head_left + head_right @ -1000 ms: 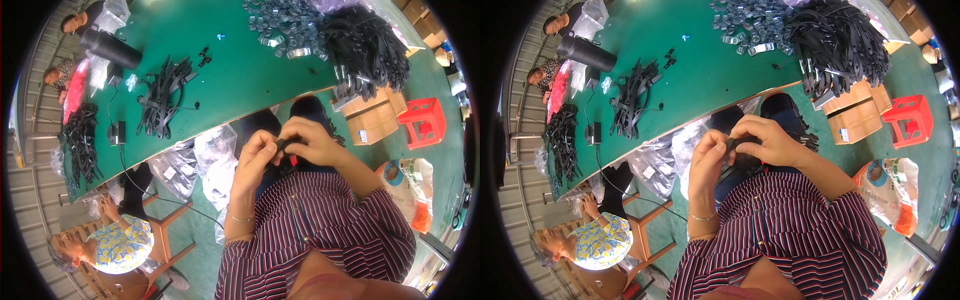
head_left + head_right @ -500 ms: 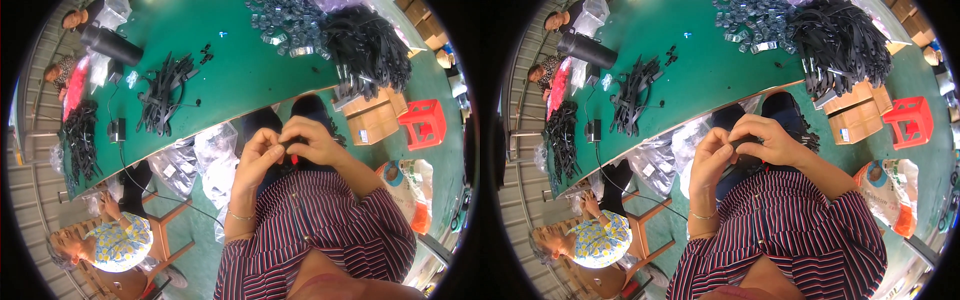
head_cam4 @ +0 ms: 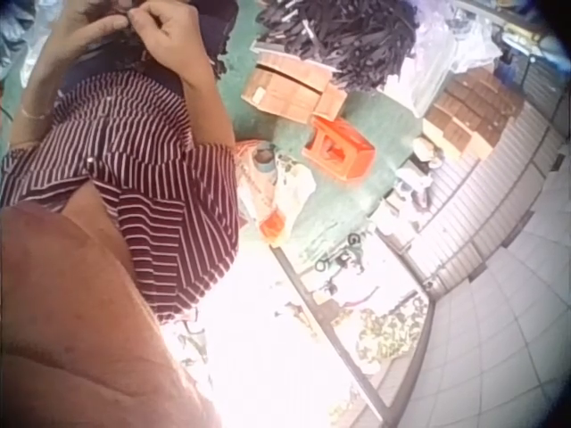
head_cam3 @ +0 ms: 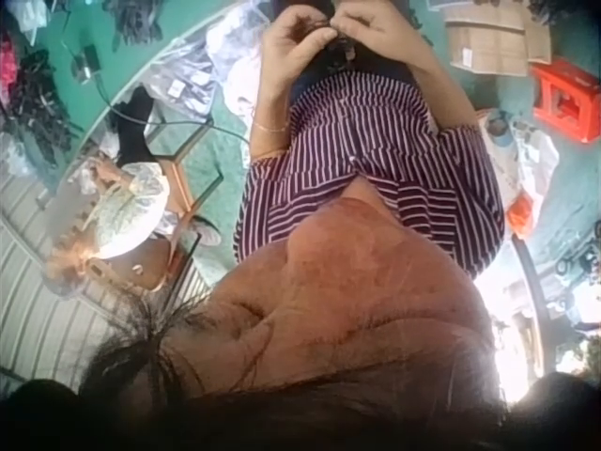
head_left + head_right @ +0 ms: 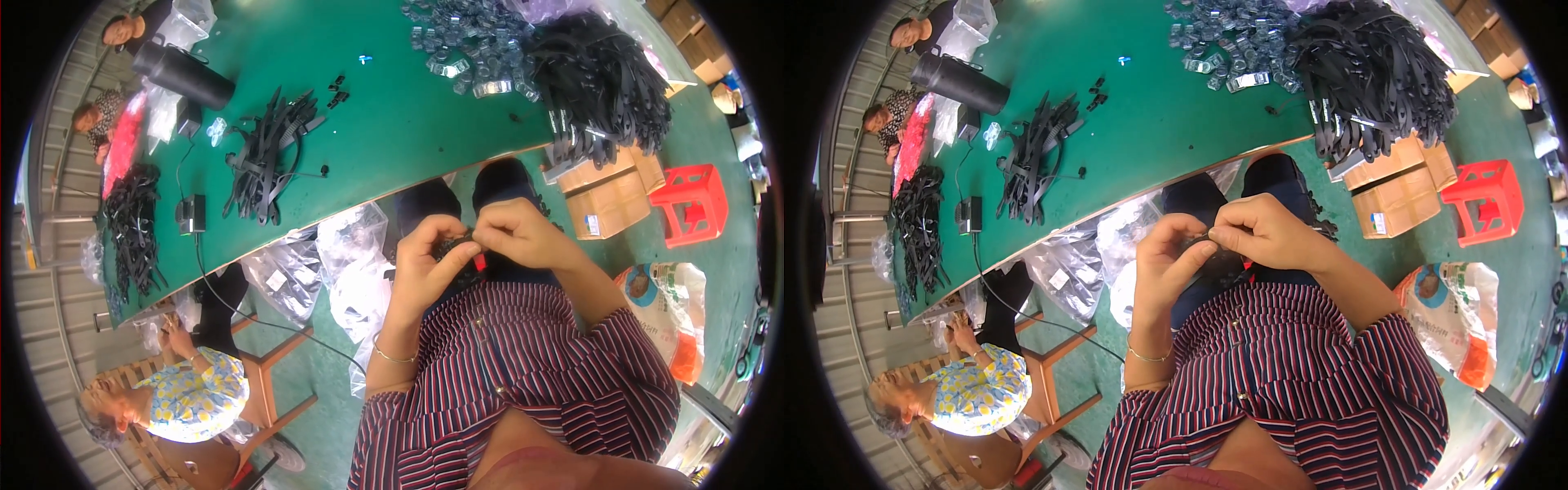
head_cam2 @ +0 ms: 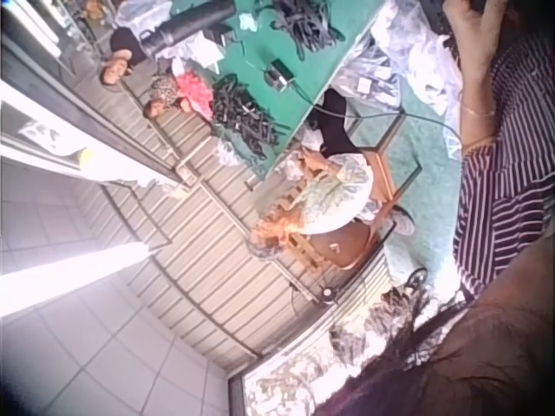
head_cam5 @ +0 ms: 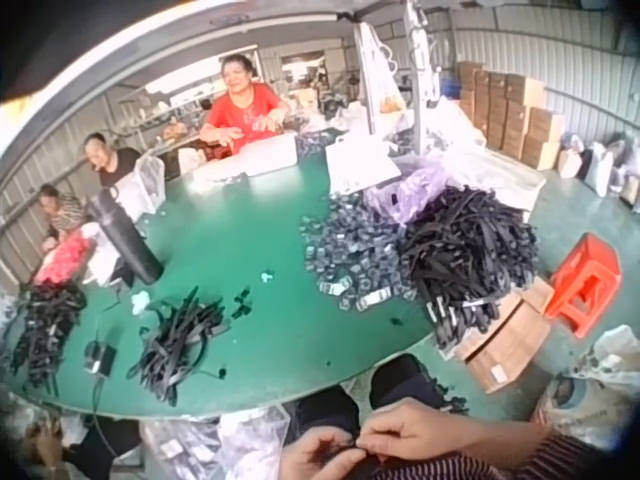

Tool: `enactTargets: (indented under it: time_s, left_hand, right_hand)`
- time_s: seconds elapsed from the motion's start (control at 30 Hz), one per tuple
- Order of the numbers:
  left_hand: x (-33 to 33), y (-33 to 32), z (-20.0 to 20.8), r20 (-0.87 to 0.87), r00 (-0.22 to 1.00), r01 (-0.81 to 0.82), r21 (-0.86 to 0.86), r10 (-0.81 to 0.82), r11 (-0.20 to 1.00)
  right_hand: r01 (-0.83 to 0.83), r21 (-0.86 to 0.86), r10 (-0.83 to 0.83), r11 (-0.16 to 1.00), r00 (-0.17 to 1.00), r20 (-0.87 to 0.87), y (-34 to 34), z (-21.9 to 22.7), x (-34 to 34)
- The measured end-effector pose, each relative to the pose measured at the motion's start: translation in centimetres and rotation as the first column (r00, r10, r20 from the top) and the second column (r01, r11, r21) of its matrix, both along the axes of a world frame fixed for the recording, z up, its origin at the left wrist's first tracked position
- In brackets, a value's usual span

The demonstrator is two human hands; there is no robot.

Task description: The person assembles small black plastic components by hand at a factory workbench.

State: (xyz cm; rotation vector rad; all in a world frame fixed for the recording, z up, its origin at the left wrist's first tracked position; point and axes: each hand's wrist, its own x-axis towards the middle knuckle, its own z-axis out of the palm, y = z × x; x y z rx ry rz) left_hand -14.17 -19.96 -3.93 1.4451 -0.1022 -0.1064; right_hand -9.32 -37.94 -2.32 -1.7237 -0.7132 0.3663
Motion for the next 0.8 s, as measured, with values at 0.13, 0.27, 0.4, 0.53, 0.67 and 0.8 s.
enactTargets:
  time_s: [0.13,0.27,0.4,0.53,0.67,0.8]
  left_hand:
    - [0.0,0.4,1.0,0.017,0.982,0.186,0.147,-0.191,0.971]
    - [-0.5,0.4,0.5,-0.082,0.943,0.287,-0.293,-0.323,0.912]
    - [-0.9,-0.4,0.1,-0.11,0.941,0.2,-0.58,-0.319,0.789]
    - [-0.9,-0.7,-0.4,-0.099,0.934,0.179,-0.702,-0.344,0.689]
    - [-0.5,-0.1,1.2,-0.245,0.943,0.114,-0.394,-0.224,0.912]
    - [-0.7,0.1,1.3,-0.206,0.954,0.163,-0.254,-0.218,0.953]
  right_hand:
    - [-0.025,0.029,0.027,0.999,0.998,-0.061,0.2,-0.2,-0.3]
    - [-0.139,0.339,0.201,0.931,0.967,-0.158,0.5,-0.2,-1.3]
    - [-0.011,0.524,0.197,0.852,0.933,-0.301,0.9,-0.2,-2.2]
    - [0.067,0.596,0.242,0.8,0.873,-0.424,0.6,-0.7,-2.4]
    - [-0.048,0.297,0.067,0.954,0.996,-0.053,0.3,0.3,-1.1]
    - [0.063,0.047,-0.077,0.997,0.911,0.405,0.0,1.0,-0.3]
